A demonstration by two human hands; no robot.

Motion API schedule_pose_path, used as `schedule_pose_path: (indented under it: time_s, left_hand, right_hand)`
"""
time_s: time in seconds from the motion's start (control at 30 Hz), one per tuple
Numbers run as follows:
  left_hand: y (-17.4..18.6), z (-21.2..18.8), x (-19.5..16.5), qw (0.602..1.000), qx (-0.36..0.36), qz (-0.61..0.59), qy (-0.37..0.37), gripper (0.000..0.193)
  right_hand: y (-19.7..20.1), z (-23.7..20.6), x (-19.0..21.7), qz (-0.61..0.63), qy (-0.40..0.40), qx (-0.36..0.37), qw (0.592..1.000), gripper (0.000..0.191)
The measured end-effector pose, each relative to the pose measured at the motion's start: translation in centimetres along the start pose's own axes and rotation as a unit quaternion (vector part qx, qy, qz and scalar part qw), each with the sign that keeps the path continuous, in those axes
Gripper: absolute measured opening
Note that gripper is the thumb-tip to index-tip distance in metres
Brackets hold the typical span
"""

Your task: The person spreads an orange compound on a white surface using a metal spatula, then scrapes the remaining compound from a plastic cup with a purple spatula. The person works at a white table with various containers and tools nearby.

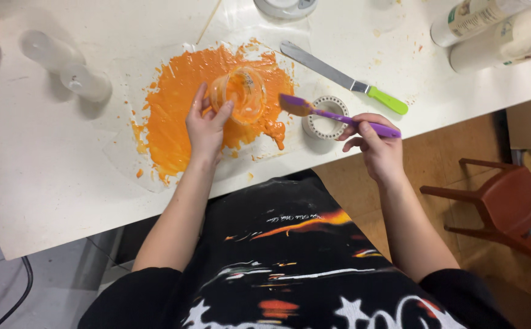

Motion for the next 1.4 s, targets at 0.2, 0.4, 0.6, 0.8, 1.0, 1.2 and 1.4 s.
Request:
schedule_pose_path:
  time_s: [0.2,0.4,0.6,0.8,1.0,1.2,1.4]
  left_hand:
    - [1.1,1.2,0.6,0.996,-0.03,0.027,0.078,0.077]
    - [0.5,3.5,-0.8,0.996,0.047,0.069,-0.042,0.077]
    - [0.4,6.0,-2.5,0.993,0.073,0.09,-0.037,0.073]
    - [-1.8,4.6,-2.5,0.995,-0.007,0.055,-0.08,0.073]
    - [-4.5,1.3,-1.7,0.992,-0.067,0.006,-0.105,0.078]
    - [-5.4,-0.1,-1.6,0.994,-0.066,-0.004,-0.083,0.084]
    - [-5.7,0.3,-0.9,0.994,-0.06,0.02,-0.084,0.091]
  right_hand:
    - [-1.0,1.3,1.1,0.082,0.014,-0.01,0.996,0.026]
    - [-3.4,4.1,2.9,0.042,0.027,0.014,0.999,0.023]
    - [-8.3,7.5,4.9,-0.093,0.074,0.096,0.988,0.021]
    - [-10.8,11.6,3.2,-0.042,0.006,0.047,0.998,0.024]
    - [-8.8,12.0,0.7,0.058,-0.03,-0.014,0.998,0.027]
    - [-7.3,12.8,-0.7,0.096,-0.052,0.015,0.994,0.028]
    - [-6.2,14.1,-1.6,0.154,-0.088,0.023,0.984,0.028]
Point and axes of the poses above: each hand's wrist, its own z-axis towards the middle knuckle, its own y-axis out of the back of the hand, x = y × z, the point moved 4 cm from there along z, towards the middle knuckle, and after that the axes turned 7 degrees about -y, right-handed, at the moved point
